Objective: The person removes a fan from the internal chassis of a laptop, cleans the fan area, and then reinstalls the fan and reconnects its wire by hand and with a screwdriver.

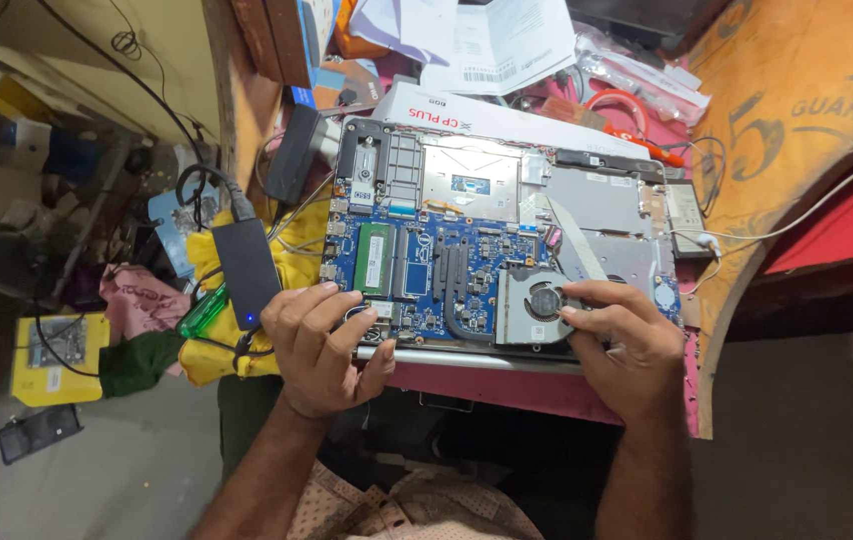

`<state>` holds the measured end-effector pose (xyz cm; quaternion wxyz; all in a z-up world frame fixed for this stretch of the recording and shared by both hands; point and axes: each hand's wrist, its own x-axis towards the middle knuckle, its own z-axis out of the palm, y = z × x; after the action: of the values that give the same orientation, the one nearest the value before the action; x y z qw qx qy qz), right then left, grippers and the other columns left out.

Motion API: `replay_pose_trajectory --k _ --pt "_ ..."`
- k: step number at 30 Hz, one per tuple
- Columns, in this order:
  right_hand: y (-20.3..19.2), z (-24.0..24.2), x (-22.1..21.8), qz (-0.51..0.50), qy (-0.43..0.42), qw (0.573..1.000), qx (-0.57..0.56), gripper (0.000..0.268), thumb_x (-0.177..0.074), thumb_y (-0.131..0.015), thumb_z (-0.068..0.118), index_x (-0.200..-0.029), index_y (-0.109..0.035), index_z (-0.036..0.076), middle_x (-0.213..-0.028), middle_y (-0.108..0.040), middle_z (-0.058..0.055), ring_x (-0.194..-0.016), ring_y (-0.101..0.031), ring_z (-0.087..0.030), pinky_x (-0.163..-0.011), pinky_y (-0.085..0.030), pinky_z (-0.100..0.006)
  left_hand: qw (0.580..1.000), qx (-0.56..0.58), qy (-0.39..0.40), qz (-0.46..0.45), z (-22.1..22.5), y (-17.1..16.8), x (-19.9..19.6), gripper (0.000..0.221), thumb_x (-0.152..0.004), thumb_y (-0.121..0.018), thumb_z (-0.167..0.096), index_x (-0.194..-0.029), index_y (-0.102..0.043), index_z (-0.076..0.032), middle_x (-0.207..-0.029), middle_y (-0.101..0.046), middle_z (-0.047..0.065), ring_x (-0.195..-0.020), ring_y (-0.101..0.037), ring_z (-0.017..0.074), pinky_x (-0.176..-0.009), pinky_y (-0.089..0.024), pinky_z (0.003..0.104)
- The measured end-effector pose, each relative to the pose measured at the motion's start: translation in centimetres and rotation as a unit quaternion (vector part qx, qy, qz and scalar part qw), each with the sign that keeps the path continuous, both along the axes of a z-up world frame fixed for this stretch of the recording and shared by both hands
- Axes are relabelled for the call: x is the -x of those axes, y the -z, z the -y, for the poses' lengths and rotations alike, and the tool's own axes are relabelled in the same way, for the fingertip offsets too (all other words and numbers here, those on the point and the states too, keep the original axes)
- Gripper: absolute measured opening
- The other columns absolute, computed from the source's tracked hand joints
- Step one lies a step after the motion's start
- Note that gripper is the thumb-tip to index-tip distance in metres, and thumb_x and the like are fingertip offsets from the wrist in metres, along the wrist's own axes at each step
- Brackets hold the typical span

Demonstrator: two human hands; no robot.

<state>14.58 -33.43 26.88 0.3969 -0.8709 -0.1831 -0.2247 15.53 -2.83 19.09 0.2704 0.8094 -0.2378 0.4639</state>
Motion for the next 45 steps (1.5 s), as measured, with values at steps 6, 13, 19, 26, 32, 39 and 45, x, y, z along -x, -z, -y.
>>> replay_pose_trajectory --k 6,13,19,26,32,39,45 --pt "-0.1 1.2 -0.3 -0.024 -0.048 0.998 -0.013 0.030 -0.074 -0.082 -0.007 -0.103 -0.073 0.000 -0.119 -0.071 -0.016 -0.112 -0.071 -0.023 -0.094 -0.060 -0.031 1.000 0.004 -0.005 -0.002 0.1 0.0 0.1 0.030 -0.100 -0.065 -0.037 -0.116 -0.062 -0.012 -0.116 -0.063 0.006 -0.115 -0.059 0.0269 -0.100 -0.044 0.050" --pt "4.2 4.1 -0.2 0.072 0.005 0.957 -0.281 0.028 -0.090 -0.082 -0.012 -0.112 -0.068 -0.001 -0.116 -0.072 -0.020 -0.105 -0.072 -0.020 -0.097 -0.062 -0.030 1.000 0.000 -0.012 -0.004 0.0 0.0 0.1 0.031 -0.098 -0.065 -0.038 -0.113 -0.063 -0.012 -0.115 -0.064 0.006 -0.114 -0.058 0.0273 -0.099 -0.043 0.051" --pt "5.9 4.6 0.4 0.150 0.068 0.933 -0.318 0.028 -0.093 -0.080 -0.015 -0.110 -0.065 0.001 -0.103 -0.069 -0.016 -0.090 -0.072 -0.018 -0.077 -0.065 -0.029 1.000 -0.008 -0.016 -0.013 -0.1 0.3 0.2 0.031 -0.099 -0.065 -0.039 -0.111 -0.063 -0.012 -0.114 -0.064 0.006 -0.115 -0.057 0.0275 -0.099 -0.041 0.050" --pt "4.4 3.0 0.9 0.210 0.129 0.957 -0.155 0.029 -0.095 -0.083 -0.012 -0.106 -0.061 0.002 -0.102 -0.066 -0.010 -0.090 -0.068 -0.016 -0.078 -0.058 -0.027 1.000 -0.003 -0.017 -0.016 -0.1 0.5 0.3 0.030 -0.098 -0.066 -0.040 -0.110 -0.063 -0.013 -0.113 -0.065 0.005 -0.114 -0.057 0.0272 -0.099 -0.040 0.050" --pt "1.3 -1.0 2.0 0.222 0.043 0.973 0.039 0.024 -0.082 -0.082 -0.012 -0.097 -0.069 0.003 -0.096 -0.066 -0.008 -0.084 -0.068 -0.020 -0.072 -0.056 -0.032 1.000 0.001 -0.011 -0.017 -0.1 0.4 0.2 0.030 -0.098 -0.067 -0.040 -0.110 -0.064 -0.013 -0.114 -0.065 0.004 -0.114 -0.056 0.0274 -0.100 -0.041 0.050" --pt "1.3 -2.5 2.2 0.187 0.032 0.977 0.098 0.025 -0.077 -0.084 -0.010 -0.095 -0.074 0.004 -0.097 -0.068 -0.007 -0.084 -0.069 -0.023 -0.074 -0.057 -0.036 1.000 0.003 -0.007 -0.017 -0.1 0.5 0.2 0.031 -0.098 -0.066 -0.042 -0.110 -0.064 -0.014 -0.114 -0.065 0.004 -0.115 -0.056 0.0272 -0.100 -0.041 0.050" --pt "1.3 -2.4 2.2 0.145 0.059 0.985 0.073 0.023 -0.079 -0.083 -0.010 -0.095 -0.072 0.003 -0.100 -0.070 -0.009 -0.086 -0.070 -0.023 -0.072 -0.056 -0.032 1.000 0.003 -0.010 -0.019 -0.1 0.6 0.2 0.030 -0.099 -0.065 -0.042 -0.110 -0.064 -0.014 -0.113 -0.065 0.004 -0.115 -0.057 0.0268 -0.100 -0.041 0.050"
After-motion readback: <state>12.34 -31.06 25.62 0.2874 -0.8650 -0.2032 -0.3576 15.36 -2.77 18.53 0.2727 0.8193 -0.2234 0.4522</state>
